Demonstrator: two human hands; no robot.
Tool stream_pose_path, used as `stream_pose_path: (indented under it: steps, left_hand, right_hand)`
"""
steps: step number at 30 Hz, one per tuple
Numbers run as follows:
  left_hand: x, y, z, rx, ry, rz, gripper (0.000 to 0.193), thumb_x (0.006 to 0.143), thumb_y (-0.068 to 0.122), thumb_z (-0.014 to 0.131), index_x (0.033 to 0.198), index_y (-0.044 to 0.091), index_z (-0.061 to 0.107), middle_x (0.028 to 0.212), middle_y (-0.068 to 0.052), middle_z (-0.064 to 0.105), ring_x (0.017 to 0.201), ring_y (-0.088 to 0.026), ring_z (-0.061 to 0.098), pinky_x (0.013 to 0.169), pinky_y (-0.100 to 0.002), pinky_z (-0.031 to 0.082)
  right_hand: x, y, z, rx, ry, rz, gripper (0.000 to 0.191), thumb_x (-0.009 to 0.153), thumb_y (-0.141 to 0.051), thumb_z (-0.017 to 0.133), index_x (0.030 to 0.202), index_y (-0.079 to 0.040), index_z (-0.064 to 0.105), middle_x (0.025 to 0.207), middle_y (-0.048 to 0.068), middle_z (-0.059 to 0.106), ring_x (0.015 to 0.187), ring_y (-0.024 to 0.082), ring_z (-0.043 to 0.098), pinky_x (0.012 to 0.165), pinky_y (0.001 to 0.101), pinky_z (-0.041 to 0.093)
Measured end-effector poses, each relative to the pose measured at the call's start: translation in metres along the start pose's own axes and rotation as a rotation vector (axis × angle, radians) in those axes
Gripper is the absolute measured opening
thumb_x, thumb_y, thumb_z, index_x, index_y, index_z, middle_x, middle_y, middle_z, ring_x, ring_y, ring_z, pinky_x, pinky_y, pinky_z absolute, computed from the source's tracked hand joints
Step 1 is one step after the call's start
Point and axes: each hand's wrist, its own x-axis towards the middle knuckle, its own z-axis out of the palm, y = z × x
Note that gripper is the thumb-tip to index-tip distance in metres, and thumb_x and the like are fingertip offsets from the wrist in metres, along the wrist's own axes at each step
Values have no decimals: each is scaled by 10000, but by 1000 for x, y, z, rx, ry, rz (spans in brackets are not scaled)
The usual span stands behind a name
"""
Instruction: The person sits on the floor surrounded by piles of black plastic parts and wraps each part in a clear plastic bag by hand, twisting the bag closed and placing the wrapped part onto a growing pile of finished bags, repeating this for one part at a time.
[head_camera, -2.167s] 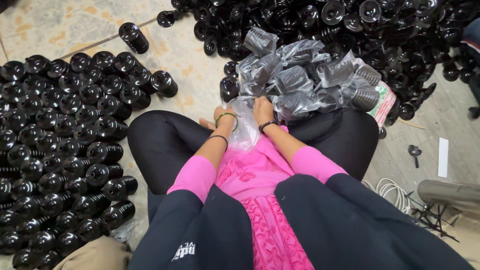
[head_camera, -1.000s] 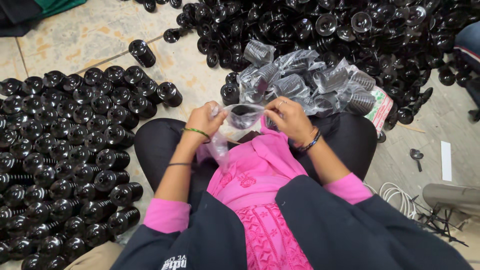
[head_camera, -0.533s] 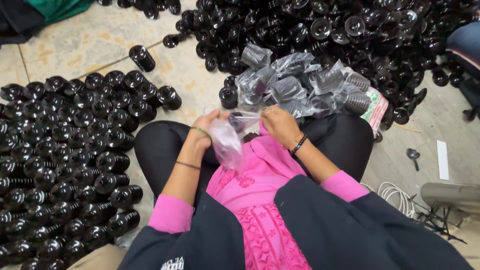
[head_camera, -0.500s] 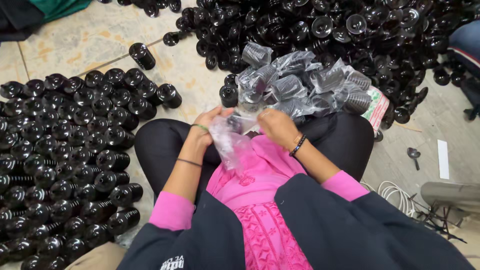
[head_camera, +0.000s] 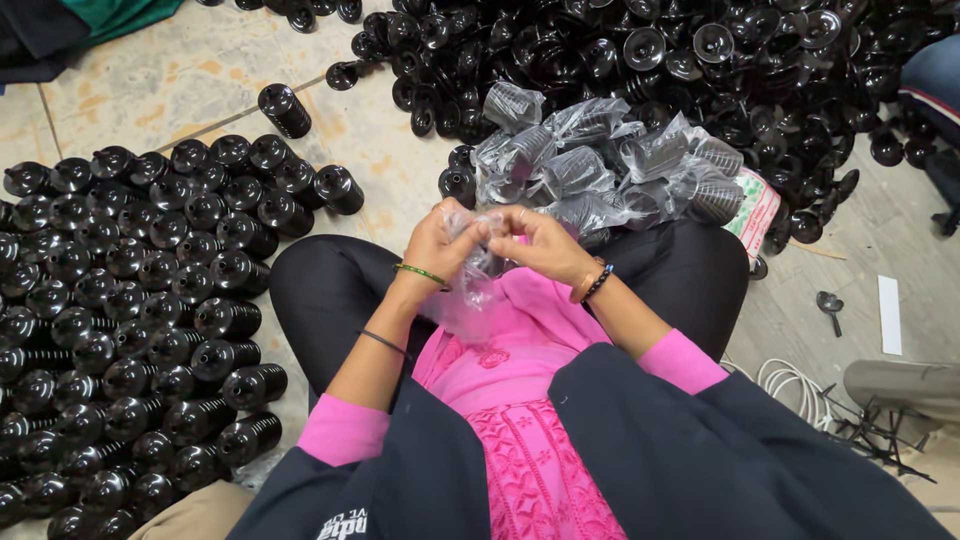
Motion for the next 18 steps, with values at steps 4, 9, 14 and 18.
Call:
stream_pose_path:
  steps: [4,9,14,18]
  left_hand:
    - [-12,11,5,295,119,4,181,919,175,777,902,58,640,756,-30,672,695,-94,586,633,-288,502]
    - [-14,-2,22,175,402,-108,169,888,166,769,907,37,660,767,-38,714,676,-104,648,642,-269,522]
    - [-2,-25,14,-248,119,-245,142,901,122,728,950,-7,695,809,-32,731,709,-118,672,652,-264,534]
    - [-12,-14,15,58,115,-52,130,938,135,744,962,28,674,862,-81,734,766,-166,682,687,-290,532]
  right_hand:
    - [0,-12,5,-327,98,-74,126,965,-192,745,1034,-87,752,977,0,684,882,71,593,765,271,485]
    - [-6,-35,22,-1037,299,-644,123,788,-115,782,863,-99,685,1066,67,666,1059,253,591,963,388,360]
    - [-10,-34,23,-935,178,-825,104,812,-62,708,893,-68,643,1143,96,699,1113,253,612,975,382,362]
    - [-6,-9,19,-288,163,-349,31,973,-66,614,953,-42,612,975,47,684,907,115,652,838,275,527]
